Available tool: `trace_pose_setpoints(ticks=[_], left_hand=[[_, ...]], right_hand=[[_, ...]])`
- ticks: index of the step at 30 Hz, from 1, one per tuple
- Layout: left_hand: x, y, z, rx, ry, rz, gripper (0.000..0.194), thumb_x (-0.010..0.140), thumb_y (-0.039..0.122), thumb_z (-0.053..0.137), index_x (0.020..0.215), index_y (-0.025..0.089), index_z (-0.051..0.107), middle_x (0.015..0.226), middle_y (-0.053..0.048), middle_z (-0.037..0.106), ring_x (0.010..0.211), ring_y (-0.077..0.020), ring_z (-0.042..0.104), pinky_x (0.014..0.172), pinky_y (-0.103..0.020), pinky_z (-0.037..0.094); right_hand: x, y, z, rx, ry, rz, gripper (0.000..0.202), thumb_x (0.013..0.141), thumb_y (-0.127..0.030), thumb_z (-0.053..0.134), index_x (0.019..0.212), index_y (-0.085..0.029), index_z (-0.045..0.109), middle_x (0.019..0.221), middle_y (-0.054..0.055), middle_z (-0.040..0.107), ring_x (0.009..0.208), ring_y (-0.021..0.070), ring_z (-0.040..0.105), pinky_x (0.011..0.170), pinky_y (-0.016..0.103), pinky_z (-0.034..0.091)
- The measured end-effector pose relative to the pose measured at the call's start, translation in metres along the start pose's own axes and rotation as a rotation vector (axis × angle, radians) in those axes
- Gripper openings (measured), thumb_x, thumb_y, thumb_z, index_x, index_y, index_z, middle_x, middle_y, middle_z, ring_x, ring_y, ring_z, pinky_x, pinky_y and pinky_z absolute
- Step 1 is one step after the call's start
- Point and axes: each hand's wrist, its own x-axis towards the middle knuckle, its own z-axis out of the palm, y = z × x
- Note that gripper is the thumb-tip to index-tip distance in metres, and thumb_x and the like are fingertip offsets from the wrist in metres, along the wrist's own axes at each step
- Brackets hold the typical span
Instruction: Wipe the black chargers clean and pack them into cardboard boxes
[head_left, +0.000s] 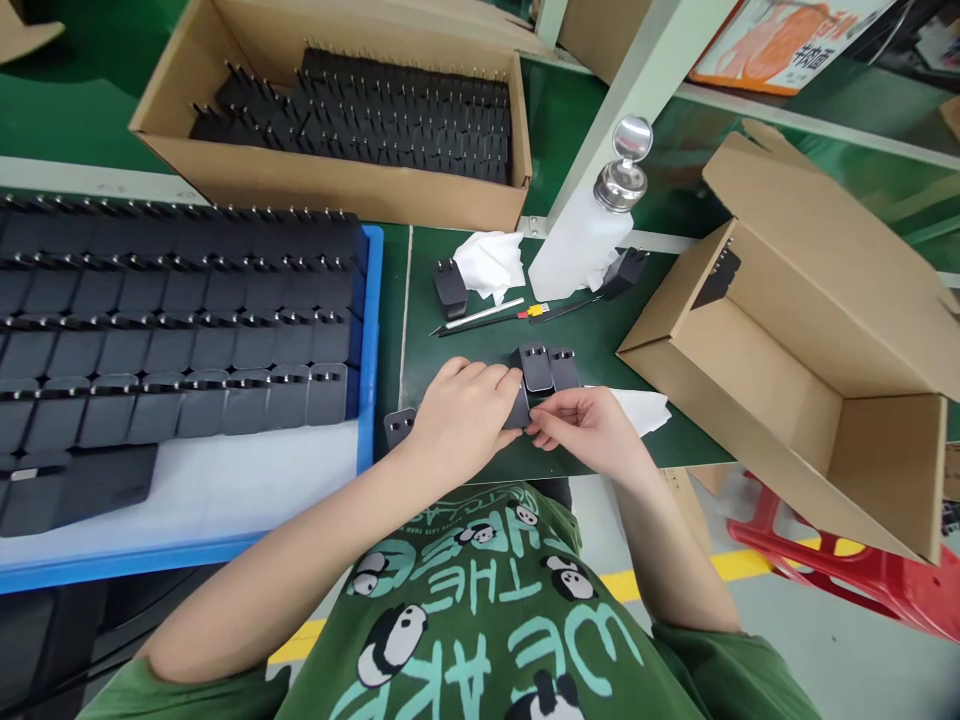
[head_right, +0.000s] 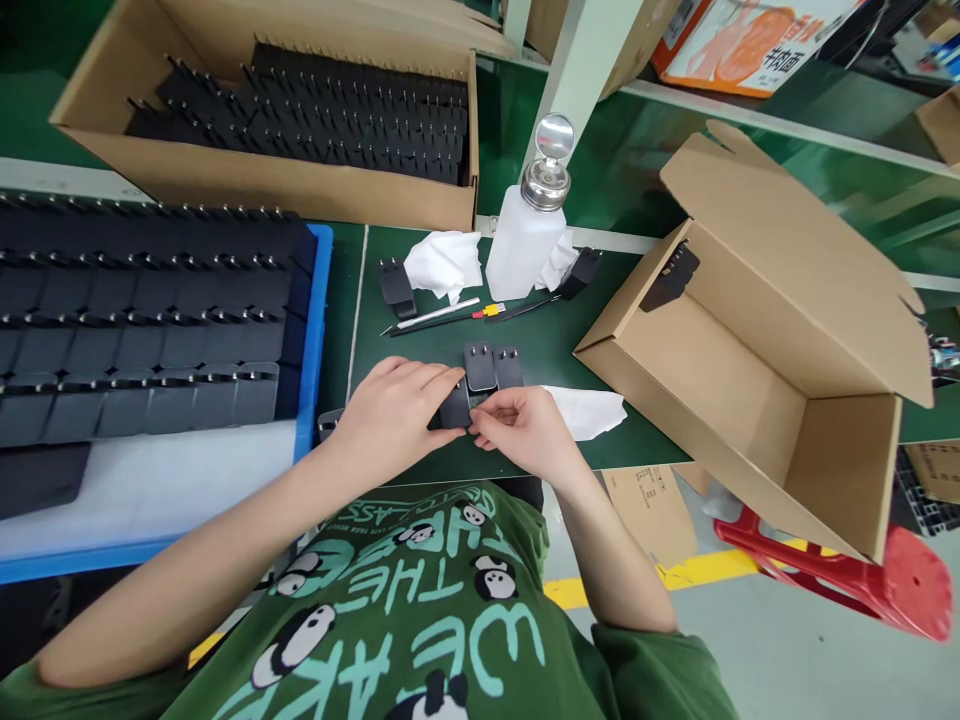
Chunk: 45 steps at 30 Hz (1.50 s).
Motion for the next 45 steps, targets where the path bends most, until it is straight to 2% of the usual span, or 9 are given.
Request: trace_pose_setpoints(ticks=[9,17,20,23,27,30,35,40,45], left_hand=[[0.001,-0.002,0.0,-0.044,0.021,-0.001,0.055,0.071,0.033,0.085,0.116,0.012,0.063,0.111,-0.013,0.073,0.098,-0.0308,0.069,0.089,-0.044,0.047],[-0.041,-0.007,-0.035,0.028,0.114,-0.016,0.078,0.085,0.062,0.063,0.146,0.019,0.04,0.135,-0.013,0.062,0.12,-0.0329,0.061,0.107,-0.05,0.043],[-0.059,-0.007,-0.031,0.131,0.137,-0.058,0.079,0.085,0.064,0.06,0.144,0.016,0.042,0.129,-0.017,0.064,0.115,-0.0342,0.063,0.096,-0.047,0.052],[-0.064,-0.007,-0.015,0.243,0.169,-0.068,0.076,0.082,0.062,0.067,0.136,0.012,0.048,0.118,-0.018,0.068,0.106,-0.0334,0.068,0.088,-0.043,0.056],[-0.061,-0.011,0.005,0.287,0.232,-0.067,0.069,0.08,0.06,0.07,0.125,0.011,0.055,0.105,-0.016,0.072,0.092,-0.0303,0.071,0.076,-0.039,0.058],[-0.06,-0.016,0.013,0.285,0.275,-0.065,0.061,0.082,0.058,0.069,0.121,0.012,0.058,0.103,-0.015,0.072,0.088,-0.028,0.071,0.073,-0.038,0.056],[-0.061,-0.016,0.016,0.203,0.262,-0.145,0.065,0.081,0.063,0.066,0.123,0.014,0.061,0.108,-0.017,0.071,0.095,-0.0326,0.067,0.078,-0.043,0.052],[-0.057,-0.014,0.018,-0.253,0.219,-0.386,0.059,0.069,0.058,0.078,0.113,0.02,0.07,0.101,-0.016,0.071,0.093,-0.0371,0.065,0.078,-0.045,0.047],[-0.061,-0.019,0.008,-0.571,0.422,-0.468,0.059,0.05,0.055,0.09,0.095,0.023,0.071,0.091,-0.008,0.069,0.091,-0.032,0.064,0.085,-0.042,0.047]], right_hand=[[-0.01,0.014,-0.004,-0.181,0.054,-0.136,0.02,0.084,-0.033,0.06,0.071,-0.019,0.064,0.068,0.003,0.07,0.061,0.0163,0.068,0.059,0.029,0.056],[-0.048,0.049,-0.027,-0.399,0.193,-0.38,0.02,0.095,-0.021,0.05,0.104,-0.023,0.067,0.09,0.001,0.075,0.077,0.0164,0.071,0.067,0.029,0.056],[-0.047,0.057,-0.035,-0.411,0.292,-0.582,0.036,0.095,-0.017,0.054,0.129,-0.025,0.059,0.102,0.002,0.076,0.082,0.0154,0.072,0.075,0.029,0.058],[-0.024,0.046,-0.043,-0.469,0.414,-0.84,0.06,0.088,-0.03,0.071,0.143,-0.023,0.048,0.128,0.009,0.066,0.113,0.0249,0.064,0.1,0.041,0.052],[0.018,0.019,-0.046,-0.824,0.179,-0.901,0.101,0.076,-0.062,0.073,0.155,-0.016,0.029,0.157,0.017,0.035,0.144,0.0388,0.031,0.114,0.056,0.034],[0.036,0.008,-0.038,-0.989,0.029,-0.896,0.103,0.075,-0.062,0.074,0.156,-0.018,0.026,0.147,0.017,0.045,0.126,0.0348,0.048,0.099,0.048,0.045],[0.039,0.008,-0.019,-1.091,0.108,-0.94,0.092,0.072,-0.066,0.074,0.146,-0.02,0.045,0.118,0.017,0.056,0.107,0.0341,0.051,0.086,0.044,0.043],[0.045,0.013,-0.002,-0.926,0.043,-0.999,0.067,0.075,-0.067,0.071,0.125,-0.024,0.064,0.115,0.015,0.062,0.094,0.0295,0.051,0.081,0.042,0.04],[0.044,0.018,-0.008,-0.678,0.111,-1.028,0.062,0.068,-0.066,0.078,0.114,-0.026,0.069,0.1,0.009,0.068,0.087,0.0254,0.055,0.078,0.039,0.041]])
